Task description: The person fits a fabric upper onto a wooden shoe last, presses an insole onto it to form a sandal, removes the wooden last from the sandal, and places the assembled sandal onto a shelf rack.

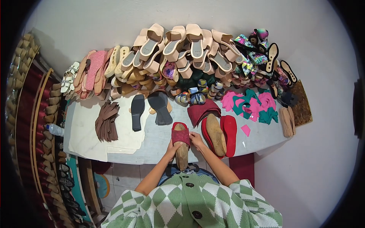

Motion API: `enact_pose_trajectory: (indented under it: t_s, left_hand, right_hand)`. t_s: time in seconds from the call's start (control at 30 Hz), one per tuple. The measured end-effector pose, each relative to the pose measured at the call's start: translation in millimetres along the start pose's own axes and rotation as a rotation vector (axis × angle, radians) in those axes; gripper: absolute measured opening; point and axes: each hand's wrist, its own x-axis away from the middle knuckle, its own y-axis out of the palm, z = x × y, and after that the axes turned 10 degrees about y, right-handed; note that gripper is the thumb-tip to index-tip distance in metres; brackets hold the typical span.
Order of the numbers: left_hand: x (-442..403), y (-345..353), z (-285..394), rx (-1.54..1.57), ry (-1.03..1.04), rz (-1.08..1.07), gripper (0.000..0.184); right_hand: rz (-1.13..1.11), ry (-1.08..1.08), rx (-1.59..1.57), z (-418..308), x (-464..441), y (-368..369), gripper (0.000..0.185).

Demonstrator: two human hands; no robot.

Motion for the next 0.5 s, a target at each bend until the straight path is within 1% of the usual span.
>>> enact_pose_trajectory:
  t_s: [0.13,0.23,0.33,0.43,0.5]
  left_hand:
    - [3,4,4,0.0,-0.027,0.003,0.06]
    - [3,5,6,-0.005,-0.028,-0.002,0.059]
    - [5,7,9,0.003,-0.02,-0.006,0.058]
    - [6,7,6,-0.039,-0.002,0.01,0.057]
    - [5,7,5,-0.06,0.007,0.019,0.057]
  right_hand:
    - [0.033,-0.095,0.011,3,1,5,0.02]
    - [0.051,0.104,-0.099,-6,12,7,0.018]
    - [0.145,-0.045,-0.222,1,9,15,0.015]
    - [0.423,-0.037,0.015,5,8,22,0.015]
    - [0.361,0.018,0.174,2,15,15,0.018]
